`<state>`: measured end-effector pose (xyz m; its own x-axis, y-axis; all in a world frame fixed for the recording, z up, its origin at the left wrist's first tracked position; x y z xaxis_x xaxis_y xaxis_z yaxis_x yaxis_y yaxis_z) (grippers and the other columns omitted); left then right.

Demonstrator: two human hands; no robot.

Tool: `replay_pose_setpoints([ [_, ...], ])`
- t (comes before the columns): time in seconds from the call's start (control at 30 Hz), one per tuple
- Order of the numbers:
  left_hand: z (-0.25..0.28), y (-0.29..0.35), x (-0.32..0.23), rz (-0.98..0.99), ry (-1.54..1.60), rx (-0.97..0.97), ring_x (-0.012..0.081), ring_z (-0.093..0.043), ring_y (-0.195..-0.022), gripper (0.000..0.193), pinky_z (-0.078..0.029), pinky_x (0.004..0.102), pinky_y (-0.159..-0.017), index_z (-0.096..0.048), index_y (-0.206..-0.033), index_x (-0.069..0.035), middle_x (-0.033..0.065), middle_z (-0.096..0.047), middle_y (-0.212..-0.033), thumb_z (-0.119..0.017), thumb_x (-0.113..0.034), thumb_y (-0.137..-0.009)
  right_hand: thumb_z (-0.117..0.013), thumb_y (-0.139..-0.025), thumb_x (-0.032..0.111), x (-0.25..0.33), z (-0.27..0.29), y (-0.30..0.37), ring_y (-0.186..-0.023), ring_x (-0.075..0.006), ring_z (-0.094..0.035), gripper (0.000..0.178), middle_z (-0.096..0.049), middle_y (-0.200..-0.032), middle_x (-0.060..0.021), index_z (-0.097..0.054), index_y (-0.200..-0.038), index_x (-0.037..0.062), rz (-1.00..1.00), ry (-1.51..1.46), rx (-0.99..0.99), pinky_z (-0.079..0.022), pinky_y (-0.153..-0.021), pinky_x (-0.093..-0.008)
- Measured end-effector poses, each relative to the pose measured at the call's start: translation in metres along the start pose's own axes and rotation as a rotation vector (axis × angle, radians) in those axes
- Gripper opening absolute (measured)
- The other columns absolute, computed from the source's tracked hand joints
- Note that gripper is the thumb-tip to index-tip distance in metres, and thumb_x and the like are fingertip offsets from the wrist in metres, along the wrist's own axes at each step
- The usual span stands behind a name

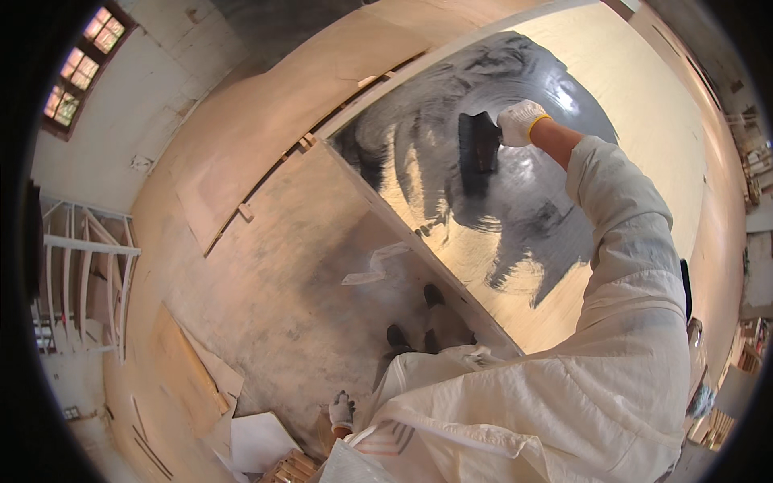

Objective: The person carries a paint bucket and a large wooden board, places the board on supports, and applies black paint with a brush. The person repeatedly dips the brush into the bucket and spreads the paint across the board surface.

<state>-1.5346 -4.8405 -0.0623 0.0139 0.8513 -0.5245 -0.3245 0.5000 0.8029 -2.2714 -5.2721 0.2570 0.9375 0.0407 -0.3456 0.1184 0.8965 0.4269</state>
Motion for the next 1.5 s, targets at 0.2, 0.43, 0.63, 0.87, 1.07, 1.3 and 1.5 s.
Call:
replay_pose_setpoints([
  [0.2, -0.042, 0.019, 0.003, 0.066, -0.079, 0.04, 0.0136, -0.063, -0.068, 0.038, -0.051, 0.0296, -0.058, -0.069, -0.135, -0.005, 0.0052, -0.073, -0.094, -0.062, -0.025, -0.103, -0.066, -0.087, 0.033, 0.047, 0.035, -0.027, -0.106, -0.0368, -0.076, 0.038, -0.078, -0.112, -0.0178, -0.08, -0.109, 0.0061, 0.055, -0.035, -0.056, -0.061, -0.091, -0.047],
  [0.43, -0.039, 0.004, 0.013, -0.062, 0.043, 0.035, 0.014, -0.064, -0.069, 0.037, -0.051, 0.0297, -0.058, -0.069, -0.133, -0.005, 0.0042, -0.071, -0.09, -0.063, -0.022, -0.101, -0.067, -0.086, 0.036, 0.074, 0.027, -0.013, -0.099, -0.0379, -0.076, 0.037, -0.079, -0.105, -0.0167, -0.081, -0.106, 0.0087, 0.095, -0.017, -0.016, -0.06, -0.089, -0.048],
  [0.63, -0.025, 0.0, -0.003, -0.083, -0.1, 0.079, 0.0156, -0.065, -0.07, 0.038, -0.052, 0.0301, -0.059, -0.069, -0.134, -0.005, 0.0047, -0.07, -0.09, -0.063, -0.022, -0.1, -0.064, -0.085, 0.028, 0.133, 0.029, 0.05, -0.097, -0.0367, -0.078, 0.034, -0.079, -0.102, -0.0211, -0.081, -0.101, 0.0035, 0.043, -0.098, -0.087, -0.062, -0.081, -0.048],
  [0.87, -0.02, -0.082, -0.027, -0.302, -0.671, 0.327, 0.0167, -0.067, -0.072, 0.041, -0.054, 0.0334, -0.064, -0.072, -0.133, -0.005, 0.0095, -0.075, -0.096, -0.06, -0.025, -0.099, -0.069, -0.081, 0.024, 0.089, -0.068, 0.21, -0.097, -0.0331, -0.079, 0.029, -0.08, -0.101, -0.0168, -0.082, -0.1, 0.007, -0.142, -0.13, 0.117, -0.061, -0.08, -0.0476],
  [1.07, -0.03, -0.127, -0.095, -0.231, -0.671, 0.317, 0.0195, -0.066, -0.07, 0.035, -0.055, 0.0355, -0.062, -0.072, -0.127, -0.006, 0.0071, -0.07, -0.094, -0.059, -0.023, -0.099, -0.069, -0.086, 0.031, -0.002, -0.086, 0.428, -0.105, -0.0365, -0.073, 0.035, -0.077, -0.106, -0.0165, -0.076, -0.116, 0.0145, -0.664, -0.353, -0.06, -0.057, -0.091, -0.0448],
  [1.3, -0.111, -0.094, -0.132, -0.295, -0.402, 0.399, 0.0177, -0.063, -0.067, 0.036, -0.052, 0.0329, -0.056, -0.066, -0.134, -0.006, 0.0046, -0.066, -0.092, -0.057, -0.019, -0.102, -0.066, -0.088, 0.013, -0.077, -0.075, 0.619, -0.104, -0.0384, -0.072, 0.034, -0.075, -0.107, -0.0178, -0.07, -0.122, 0.0163, -1.087, -0.343, -0.196, -0.057, -0.089, -0.0471],
  [1.5, -0.173, -0.031, -0.043, -0.41, -0.559, 0.434, 0.0164, -0.065, -0.075, 0.035, -0.055, 0.0324, -0.067, -0.07, -0.13, -0.003, 0.0081, -0.071, -0.1, -0.06, -0.019, -0.101, -0.064, -0.086, 0.007, -0.127, -0.137, 0.621, -0.1, -0.0393, -0.076, 0.026, -0.078, -0.103, -0.017, -0.079, -0.107, 0.0127, -0.915, -0.101, 0.075, -0.061, -0.084, -0.0479],
])
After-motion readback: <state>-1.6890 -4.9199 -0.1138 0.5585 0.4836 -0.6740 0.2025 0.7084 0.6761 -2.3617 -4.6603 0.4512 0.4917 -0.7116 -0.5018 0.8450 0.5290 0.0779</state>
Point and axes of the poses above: each hand's wrist, its own y-axis away from the middle knuckle, its own z-axis out of the back of the hand, x = y × z, the point moved 1 cm from there along -y, towards the middle knuckle
